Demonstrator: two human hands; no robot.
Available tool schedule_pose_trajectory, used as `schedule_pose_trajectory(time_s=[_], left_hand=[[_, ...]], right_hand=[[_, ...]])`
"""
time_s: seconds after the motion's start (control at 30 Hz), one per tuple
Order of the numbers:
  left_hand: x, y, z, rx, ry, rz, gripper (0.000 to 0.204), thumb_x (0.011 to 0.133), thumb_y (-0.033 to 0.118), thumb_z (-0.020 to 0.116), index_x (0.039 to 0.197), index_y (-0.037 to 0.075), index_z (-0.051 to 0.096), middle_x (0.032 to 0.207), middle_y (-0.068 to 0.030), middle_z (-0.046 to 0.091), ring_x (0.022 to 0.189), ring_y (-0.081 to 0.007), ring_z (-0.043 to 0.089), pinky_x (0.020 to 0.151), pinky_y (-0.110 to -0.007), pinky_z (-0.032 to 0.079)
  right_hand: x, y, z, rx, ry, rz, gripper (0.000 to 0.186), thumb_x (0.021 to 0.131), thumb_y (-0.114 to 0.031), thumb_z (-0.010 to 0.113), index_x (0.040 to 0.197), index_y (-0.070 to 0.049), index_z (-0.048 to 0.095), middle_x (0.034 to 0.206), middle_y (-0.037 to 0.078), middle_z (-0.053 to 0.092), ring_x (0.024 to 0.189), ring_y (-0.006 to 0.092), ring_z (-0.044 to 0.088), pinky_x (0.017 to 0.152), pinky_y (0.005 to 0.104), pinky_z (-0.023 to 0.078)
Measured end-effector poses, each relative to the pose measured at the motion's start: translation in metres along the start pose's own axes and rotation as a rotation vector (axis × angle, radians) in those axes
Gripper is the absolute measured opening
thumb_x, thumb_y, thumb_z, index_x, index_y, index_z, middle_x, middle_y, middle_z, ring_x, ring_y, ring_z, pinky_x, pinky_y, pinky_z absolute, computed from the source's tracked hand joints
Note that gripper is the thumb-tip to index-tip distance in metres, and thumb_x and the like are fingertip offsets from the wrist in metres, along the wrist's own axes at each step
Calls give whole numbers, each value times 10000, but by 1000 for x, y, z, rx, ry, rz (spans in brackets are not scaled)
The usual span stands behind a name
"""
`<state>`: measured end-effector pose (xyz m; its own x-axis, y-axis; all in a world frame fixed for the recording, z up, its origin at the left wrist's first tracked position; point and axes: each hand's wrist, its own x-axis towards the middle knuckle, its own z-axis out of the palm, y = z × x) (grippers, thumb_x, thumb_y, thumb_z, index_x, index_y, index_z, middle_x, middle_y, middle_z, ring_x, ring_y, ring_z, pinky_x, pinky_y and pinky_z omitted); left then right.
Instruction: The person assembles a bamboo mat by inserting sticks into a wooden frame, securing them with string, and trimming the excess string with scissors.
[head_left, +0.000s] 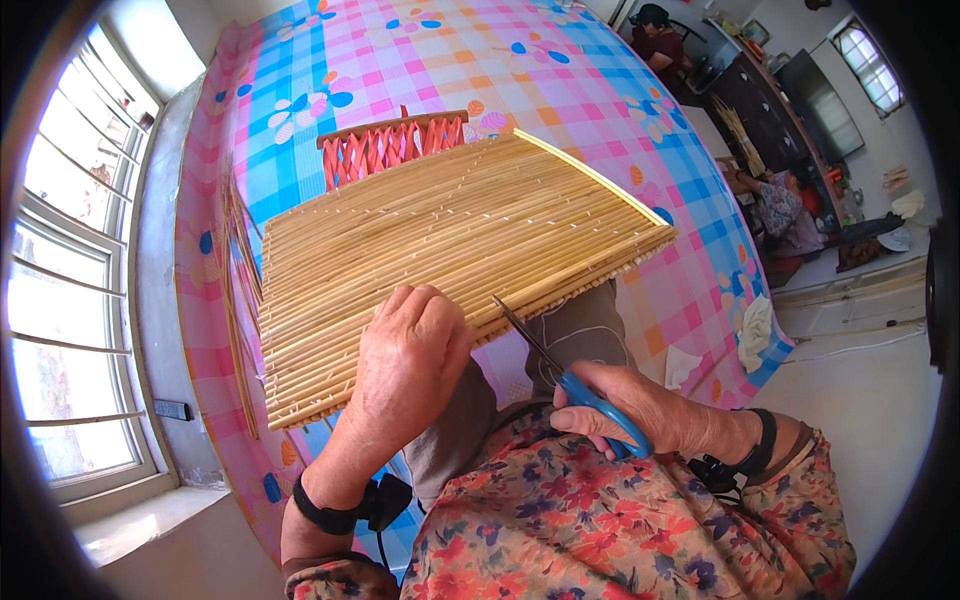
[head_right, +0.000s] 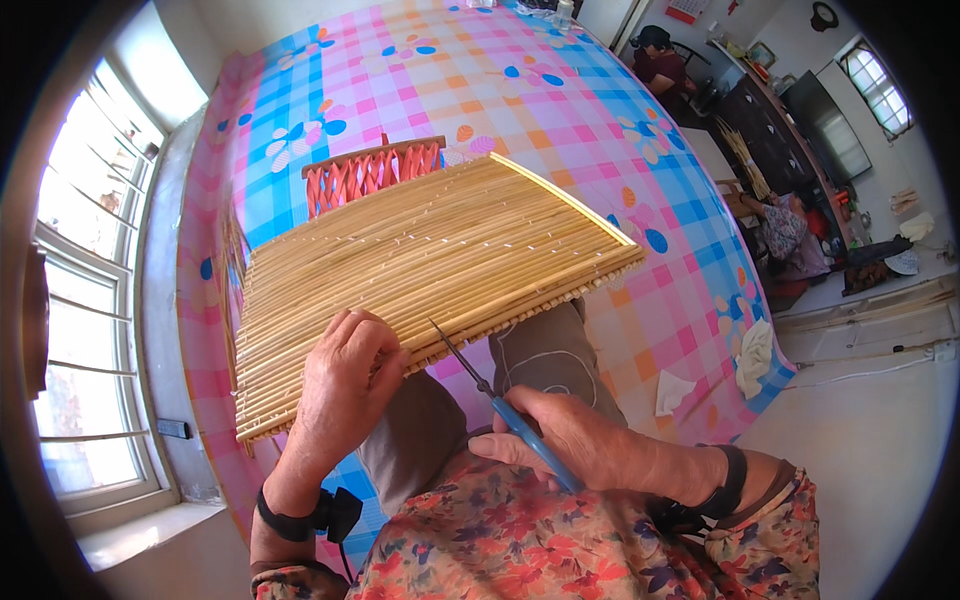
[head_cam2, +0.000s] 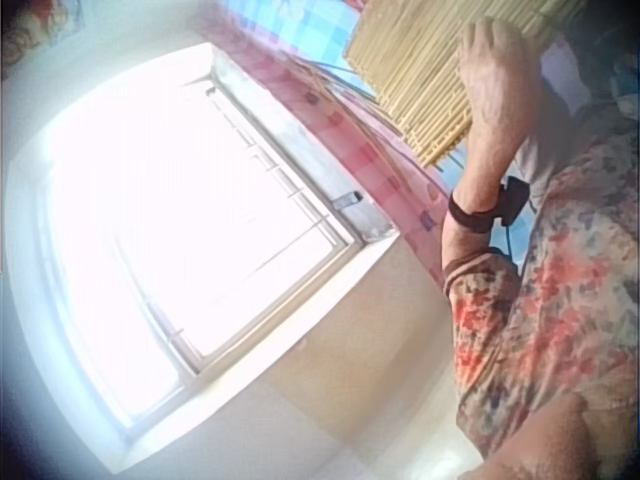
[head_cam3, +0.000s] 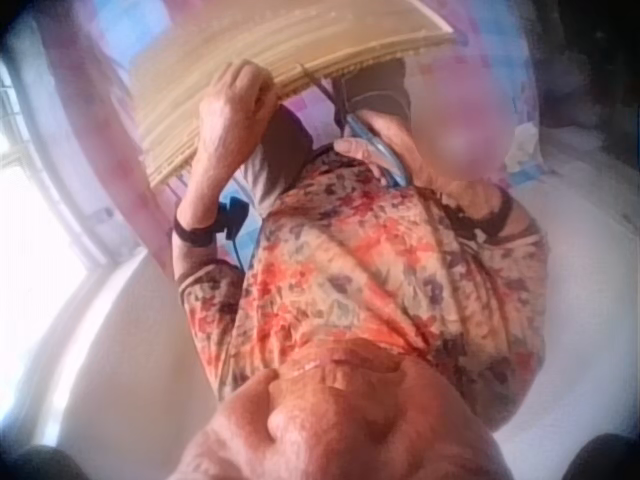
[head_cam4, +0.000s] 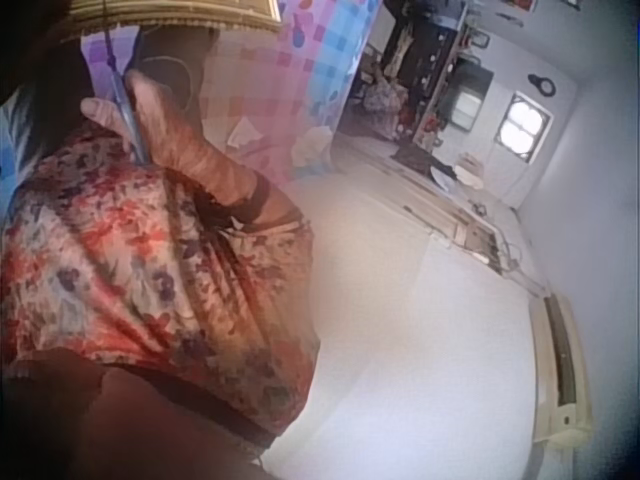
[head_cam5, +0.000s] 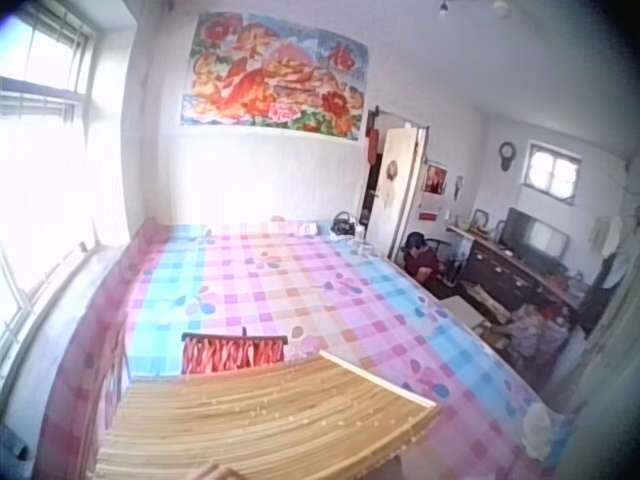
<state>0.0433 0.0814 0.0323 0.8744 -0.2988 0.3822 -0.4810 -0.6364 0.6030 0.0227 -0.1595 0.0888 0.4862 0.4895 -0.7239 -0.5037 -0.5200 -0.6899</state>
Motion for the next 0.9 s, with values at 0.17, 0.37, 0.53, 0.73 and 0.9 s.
schedule_pose_trajectory(time_s=[0.17,0.37,0.53,0.73,0.9], left_hand=[[0,1,-1,-9,-15,-23,139,779,22,673,800,20,535,774,-115,543,743,-315,548,639,-405,451],[0,0,-1,-32,-12,-31,128,787,26,664,804,17,538,786,-117,550,761,-315,551,657,-402,450],[-2,0,-2,-35,-20,-58,130,787,41,666,809,14,541,792,-120,555,774,-325,550,665,-407,448],[-1,1,-8,-161,-89,-137,105,783,2,647,842,5,560,807,-109,557,775,-276,574,669,-366,472],[-1,-1,-9,-145,-100,-197,96,788,-2,637,855,3,568,817,-107,561,756,-242,591,670,-335,489]], right_hand=[[1,2,1,-4,-8,-8,488,920,-459,618,1073,-9,506,733,20,529,600,89,541,541,256,473],[-1,-2,-2,-34,-26,11,538,913,-479,620,1141,-12,484,796,22,548,659,90,554,570,252,477],[0,1,-4,-36,-25,-3,546,900,-477,639,1141,-12,482,787,15,540,656,92,544,580,252,473],[1,4,-5,0,-61,-19,543,919,-470,614,1157,-3,472,758,12,517,649,96,534,580,255,468],[0,4,-5,70,-92,-27,560,935,-495,573,1177,-1,465,747,22,508,654,101,535,598,261,463]])
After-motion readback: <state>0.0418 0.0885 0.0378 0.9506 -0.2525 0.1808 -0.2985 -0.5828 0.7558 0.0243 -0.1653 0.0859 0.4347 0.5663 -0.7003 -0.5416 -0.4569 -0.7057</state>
